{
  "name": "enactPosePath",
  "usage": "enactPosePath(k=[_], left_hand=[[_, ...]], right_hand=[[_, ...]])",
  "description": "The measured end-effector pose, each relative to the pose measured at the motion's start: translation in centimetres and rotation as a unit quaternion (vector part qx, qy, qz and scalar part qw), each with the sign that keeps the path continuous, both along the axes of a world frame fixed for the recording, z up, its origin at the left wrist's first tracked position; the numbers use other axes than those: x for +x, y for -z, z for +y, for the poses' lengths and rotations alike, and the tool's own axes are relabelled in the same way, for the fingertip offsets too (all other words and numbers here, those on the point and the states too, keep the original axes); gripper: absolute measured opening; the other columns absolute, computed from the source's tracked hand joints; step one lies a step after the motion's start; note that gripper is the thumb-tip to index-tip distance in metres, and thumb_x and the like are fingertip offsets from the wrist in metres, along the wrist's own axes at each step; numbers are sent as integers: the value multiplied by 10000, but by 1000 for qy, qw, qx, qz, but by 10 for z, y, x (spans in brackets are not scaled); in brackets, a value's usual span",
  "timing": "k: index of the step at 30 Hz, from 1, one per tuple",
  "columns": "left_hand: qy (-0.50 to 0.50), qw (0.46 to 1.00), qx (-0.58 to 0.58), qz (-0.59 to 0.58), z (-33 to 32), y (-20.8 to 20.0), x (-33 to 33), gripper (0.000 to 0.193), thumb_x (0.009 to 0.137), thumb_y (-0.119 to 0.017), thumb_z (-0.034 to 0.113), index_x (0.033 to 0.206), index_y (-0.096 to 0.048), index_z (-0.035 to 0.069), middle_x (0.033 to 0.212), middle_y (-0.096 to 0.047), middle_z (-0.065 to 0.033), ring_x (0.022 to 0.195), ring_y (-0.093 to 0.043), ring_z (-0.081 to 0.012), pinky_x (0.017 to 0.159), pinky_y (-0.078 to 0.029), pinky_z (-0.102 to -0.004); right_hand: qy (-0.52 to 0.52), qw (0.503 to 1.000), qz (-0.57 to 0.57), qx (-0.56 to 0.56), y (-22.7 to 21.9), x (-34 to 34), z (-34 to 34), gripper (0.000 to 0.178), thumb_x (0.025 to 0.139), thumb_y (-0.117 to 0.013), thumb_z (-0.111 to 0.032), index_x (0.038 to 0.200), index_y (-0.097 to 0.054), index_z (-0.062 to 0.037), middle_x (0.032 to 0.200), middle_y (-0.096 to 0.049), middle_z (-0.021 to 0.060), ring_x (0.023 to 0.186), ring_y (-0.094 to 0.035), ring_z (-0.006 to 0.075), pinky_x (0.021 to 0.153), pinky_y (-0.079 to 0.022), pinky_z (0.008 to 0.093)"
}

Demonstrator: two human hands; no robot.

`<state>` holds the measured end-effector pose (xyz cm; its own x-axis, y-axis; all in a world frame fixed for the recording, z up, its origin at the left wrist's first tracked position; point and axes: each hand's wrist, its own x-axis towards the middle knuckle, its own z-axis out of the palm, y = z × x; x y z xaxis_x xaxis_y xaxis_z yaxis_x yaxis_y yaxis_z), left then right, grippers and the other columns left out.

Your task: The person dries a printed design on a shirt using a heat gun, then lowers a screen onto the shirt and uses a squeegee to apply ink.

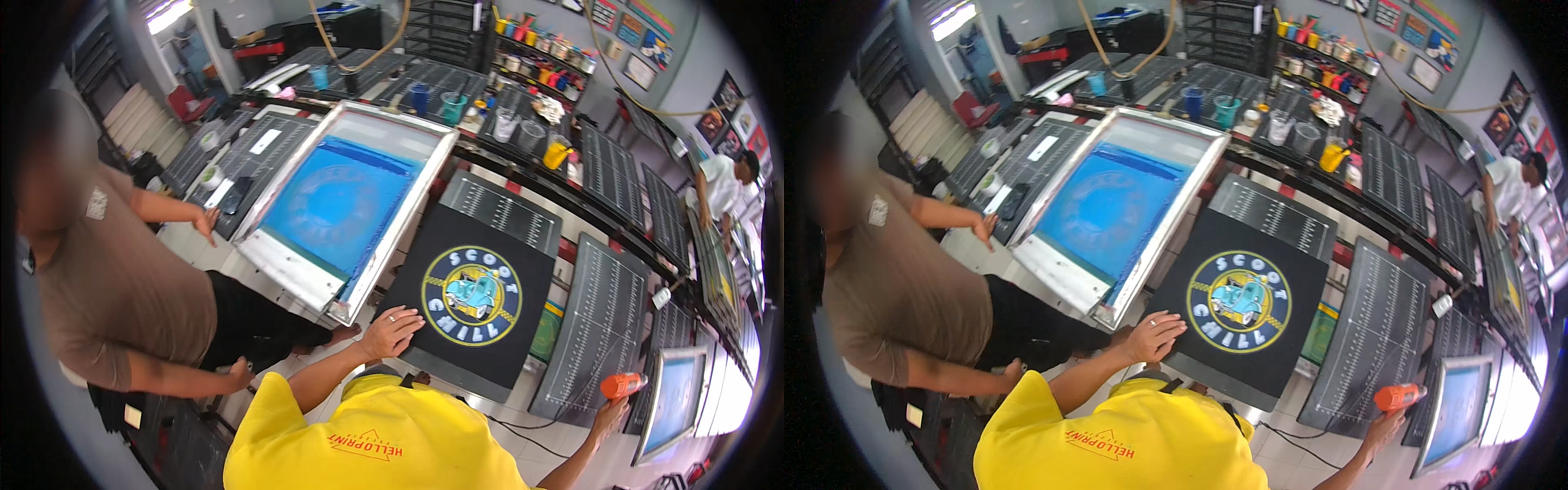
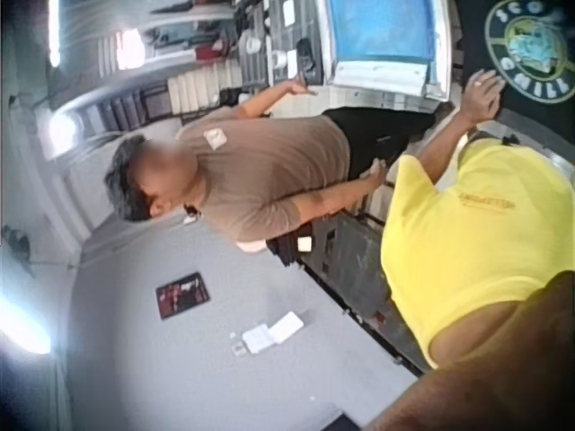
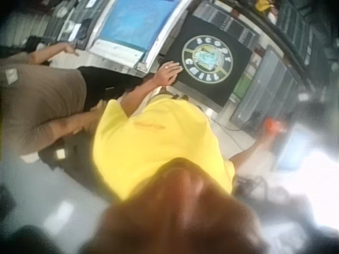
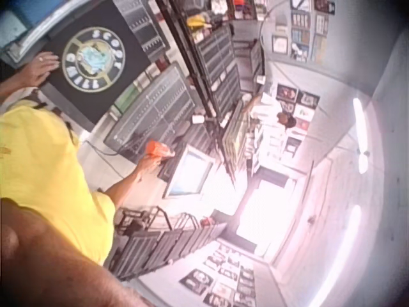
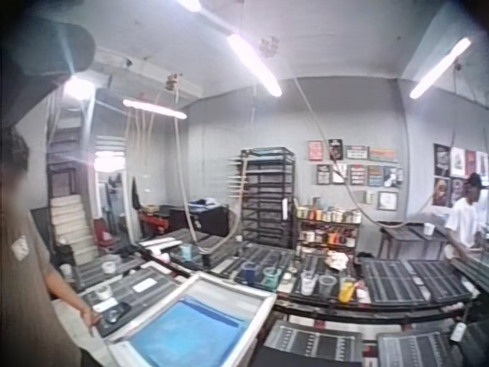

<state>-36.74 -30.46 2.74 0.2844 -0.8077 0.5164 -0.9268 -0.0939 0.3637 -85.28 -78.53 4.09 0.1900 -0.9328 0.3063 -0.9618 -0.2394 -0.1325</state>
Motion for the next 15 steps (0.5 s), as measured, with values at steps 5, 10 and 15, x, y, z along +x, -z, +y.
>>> enactPosePath(k=[5,10,15], left_hand=[[-138,964,-142,180,2,-54,-12,380,883,-572,51,1256,-618,-4,1222,-634,-165,1190,-591,-320,1065,-441,-427],[-188,594,-558,548,50,-89,38,608,1032,-337,427,1557,-277,126,1478,-452,-166,1118,-612,-345,981,-503,-450],[-137,562,-593,561,127,-107,59,653,1031,-242,509,1542,-311,109,1497,-481,-123,984,-655,-235,758,-538,-307]], right_hand=[[44,995,93,10,48,4,-24,649,868,-653,-102,1441,-363,-7,1276,-533,234,1097,-611,422,875,-522,508],[19,998,53,-29,63,15,-24,581,890,-644,-103,1409,-405,5,1235,-552,235,1107,-604,426,908,-513,489],[-8,992,121,-23,64,3,-40,601,876,-665,-219,1388,-439,-1,1226,-575,208,1098,-596,394,900,-500,482]])
